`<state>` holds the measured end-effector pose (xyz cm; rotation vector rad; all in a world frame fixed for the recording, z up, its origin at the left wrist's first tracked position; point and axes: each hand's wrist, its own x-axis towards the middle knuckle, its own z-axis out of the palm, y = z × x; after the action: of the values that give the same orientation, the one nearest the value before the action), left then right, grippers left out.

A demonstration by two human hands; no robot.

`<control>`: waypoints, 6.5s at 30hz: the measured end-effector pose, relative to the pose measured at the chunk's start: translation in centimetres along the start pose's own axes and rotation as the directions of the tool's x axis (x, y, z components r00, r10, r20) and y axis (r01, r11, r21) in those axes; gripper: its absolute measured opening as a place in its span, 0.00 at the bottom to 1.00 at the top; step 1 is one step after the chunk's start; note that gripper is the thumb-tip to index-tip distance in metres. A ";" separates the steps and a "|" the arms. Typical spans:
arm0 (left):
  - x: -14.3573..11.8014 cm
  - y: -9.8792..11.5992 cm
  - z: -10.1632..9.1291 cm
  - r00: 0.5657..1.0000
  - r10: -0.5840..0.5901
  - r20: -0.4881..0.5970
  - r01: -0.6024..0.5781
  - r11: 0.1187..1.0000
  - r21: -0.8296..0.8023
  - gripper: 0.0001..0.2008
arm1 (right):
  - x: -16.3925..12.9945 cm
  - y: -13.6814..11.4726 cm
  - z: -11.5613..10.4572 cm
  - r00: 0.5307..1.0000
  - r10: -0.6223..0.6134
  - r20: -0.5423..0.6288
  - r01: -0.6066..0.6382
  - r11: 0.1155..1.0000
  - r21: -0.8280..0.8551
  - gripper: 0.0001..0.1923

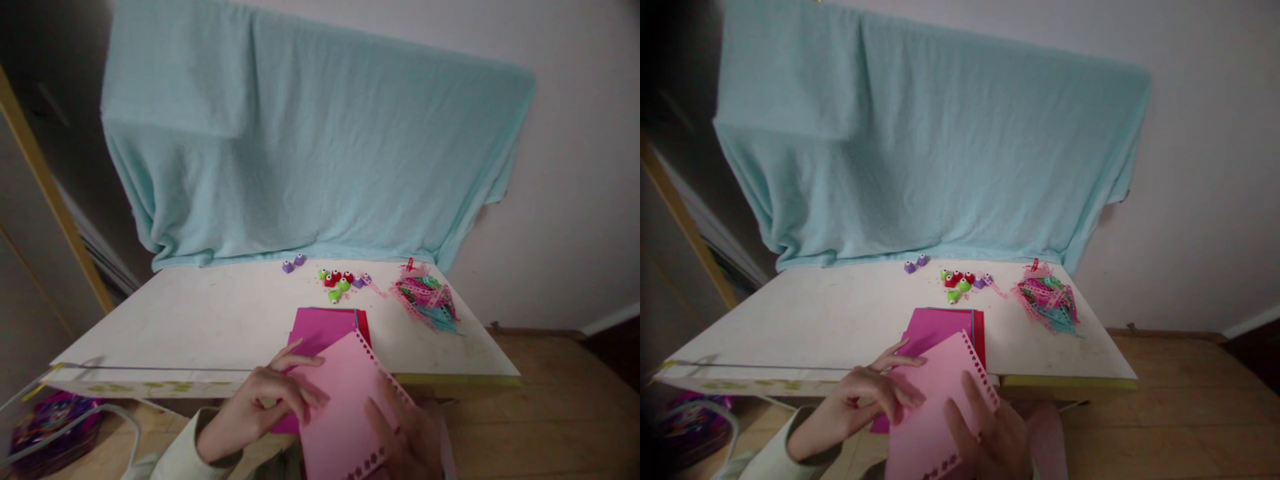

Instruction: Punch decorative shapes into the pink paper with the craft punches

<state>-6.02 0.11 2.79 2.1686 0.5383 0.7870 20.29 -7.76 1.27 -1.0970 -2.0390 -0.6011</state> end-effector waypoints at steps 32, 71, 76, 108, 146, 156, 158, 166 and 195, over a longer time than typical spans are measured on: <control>2.0 -3.7 3.7 0.997 -0.070 -0.016 0.058 0.653 0.755 0.26 | -4.7 6.5 -3.0 0.990 0.137 0.033 -0.123 0.955 -0.271 0.21; 1.3 -3.7 2.4 0.992 -0.074 -0.103 0.110 0.909 0.402 0.08 | -0.2 2.7 4.0 0.794 0.402 0.456 -0.573 0.746 0.340 0.05; 1.7 -3.7 2.4 0.975 -0.185 -0.121 0.213 0.933 0.291 0.08 | 0.1 2.8 4.5 0.753 0.437 0.492 -0.634 0.683 0.364 0.04; 3.1 -3.9 1.6 0.995 -0.086 0.042 0.062 0.910 0.411 0.10 | 0.8 3.3 5.6 0.691 0.476 0.544 -0.689 0.661 0.298 0.08; 3.1 -4.5 0.7 0.992 -0.087 0.090 0.057 0.952 0.299 0.09 | 1.4 4.3 5.5 0.696 0.408 0.591 -0.654 0.700 0.287 0.08; 3.1 -4.5 0.7 0.987 -0.087 0.134 0.034 0.934 0.356 0.09 | 1.4 4.4 5.6 0.703 0.393 0.593 -0.640 0.713 0.287 0.09; 3.1 -4.4 0.6 0.986 -0.093 0.140 0.040 0.938 0.344 0.09 | 1.4 4.5 5.6 0.702 0.391 0.595 -0.639 0.715 0.284 0.09; 3.1 -4.8 0.0 0.980 -0.109 0.167 0.067 0.970 0.236 0.07 | 1.5 4.8 5.5 0.702 0.367 0.610 -0.624 0.730 0.279 0.08; 3.2 -4.6 -0.1 0.984 -0.038 0.172 -0.010 0.963 0.270 0.07 | 1.2 5.4 5.7 0.708 0.339 0.620 -0.624 0.711 0.323 0.09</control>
<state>-4.39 4.93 0.49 2.4528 0.5975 0.5308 22.25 -0.41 -1.05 -1.4940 -1.9930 0.5810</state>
